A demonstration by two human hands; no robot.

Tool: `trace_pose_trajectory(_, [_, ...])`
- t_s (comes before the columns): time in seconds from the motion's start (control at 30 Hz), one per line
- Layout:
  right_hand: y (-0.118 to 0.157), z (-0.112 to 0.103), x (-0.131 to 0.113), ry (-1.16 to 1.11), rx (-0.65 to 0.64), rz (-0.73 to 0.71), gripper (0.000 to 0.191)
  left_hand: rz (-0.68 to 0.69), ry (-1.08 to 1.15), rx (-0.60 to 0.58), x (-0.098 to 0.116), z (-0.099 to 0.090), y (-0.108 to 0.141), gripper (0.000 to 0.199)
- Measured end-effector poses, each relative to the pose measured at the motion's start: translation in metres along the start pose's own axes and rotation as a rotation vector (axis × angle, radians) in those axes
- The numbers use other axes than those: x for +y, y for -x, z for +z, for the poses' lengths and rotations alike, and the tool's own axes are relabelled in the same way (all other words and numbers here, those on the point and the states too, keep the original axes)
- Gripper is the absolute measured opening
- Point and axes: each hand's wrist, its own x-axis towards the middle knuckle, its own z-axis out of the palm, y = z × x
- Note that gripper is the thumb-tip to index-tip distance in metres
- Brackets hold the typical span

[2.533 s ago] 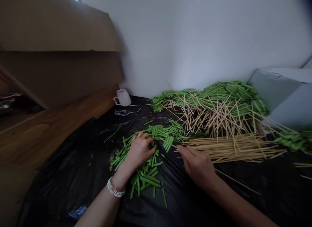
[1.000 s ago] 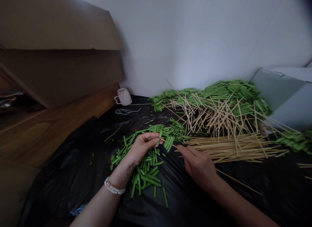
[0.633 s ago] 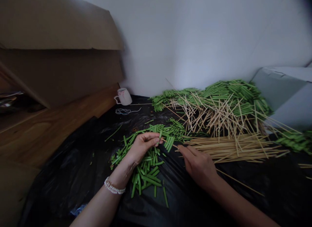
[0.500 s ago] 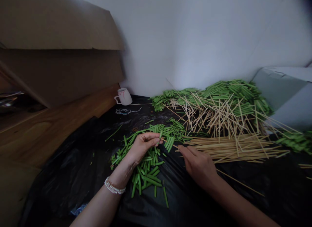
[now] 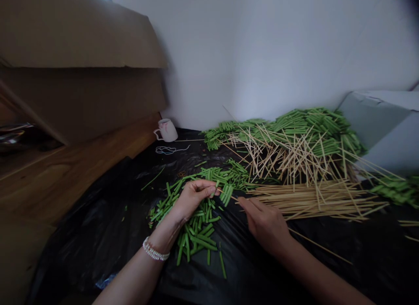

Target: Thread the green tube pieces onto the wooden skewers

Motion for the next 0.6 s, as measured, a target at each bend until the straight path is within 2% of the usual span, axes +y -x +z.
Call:
trace_pose_trajectory(0.37, [-0.0015, -0.0002, -0.0001, 0.01, 0.017, -0.006, 0.035, 0.038, -0.119, 0.088, 0.0076, -0.0019, -0.0003, 0.026])
trace_pose_trajectory(0.6, [0.0003, -0.0005, -0.0003, 0.074, 0.026, -0.033, 0.036, 0.052, -0.167, 0.08, 0.0028, -0.0004, -0.0012, 0.022])
